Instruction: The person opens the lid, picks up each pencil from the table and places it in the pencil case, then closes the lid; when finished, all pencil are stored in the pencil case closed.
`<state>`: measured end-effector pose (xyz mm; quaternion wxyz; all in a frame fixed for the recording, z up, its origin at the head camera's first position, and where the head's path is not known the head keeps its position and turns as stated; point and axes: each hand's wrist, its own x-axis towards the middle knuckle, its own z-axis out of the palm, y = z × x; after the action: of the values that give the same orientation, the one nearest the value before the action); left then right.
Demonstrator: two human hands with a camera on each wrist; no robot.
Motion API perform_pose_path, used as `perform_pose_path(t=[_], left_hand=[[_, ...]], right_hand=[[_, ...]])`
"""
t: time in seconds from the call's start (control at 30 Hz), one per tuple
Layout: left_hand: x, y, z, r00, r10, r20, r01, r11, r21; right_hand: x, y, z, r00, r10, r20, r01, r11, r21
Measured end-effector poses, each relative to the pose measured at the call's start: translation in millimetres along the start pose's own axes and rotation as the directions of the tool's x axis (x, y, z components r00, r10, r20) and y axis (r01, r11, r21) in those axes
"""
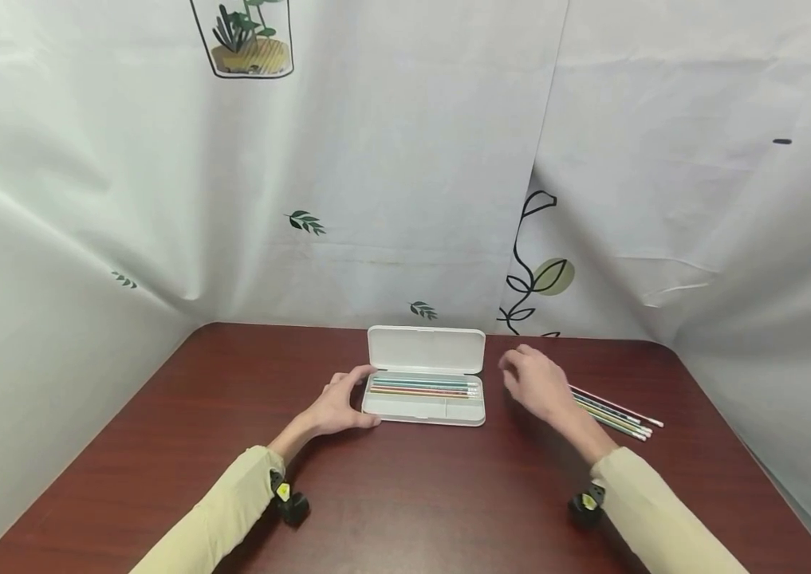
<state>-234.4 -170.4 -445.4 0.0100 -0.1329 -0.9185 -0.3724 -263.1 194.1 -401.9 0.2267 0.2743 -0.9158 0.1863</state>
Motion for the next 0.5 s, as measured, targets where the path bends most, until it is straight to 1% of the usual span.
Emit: perform_pose_path(t=[0.17, 0.3, 0.4, 0.5], left_hand=[[0.3, 0.0, -0.5, 1.0, 0.003, -0.006, -0.003, 1.0, 0.0], [-0.5, 1.0, -1.1, 1.0, 0.006, -0.005, -0.006, 1.0, -0.003], [-0.3, 0.5, -1.0, 1.0, 0.005, -0.003, -0.005, 1.0, -0.001], [0.1, -0.6, 0.0, 1.0, 0.009, -0.002, -0.009, 1.0, 0.006]], right_hand=[[-32.3, 27, -21, 0.999, 0.037, -0.001, -0.037, 0.999, 0.002], [-58.7, 44, -35, 0.997, 0.081, 0.015, -0.081, 0.997, -0.016], [-76.6, 53, -43, 0.989, 0.139, 0.047, -0.137, 0.99, -0.039], [-91.5, 62, -50, 0.981, 0.18, 0.072, -0.176, 0.983, -0.059]])
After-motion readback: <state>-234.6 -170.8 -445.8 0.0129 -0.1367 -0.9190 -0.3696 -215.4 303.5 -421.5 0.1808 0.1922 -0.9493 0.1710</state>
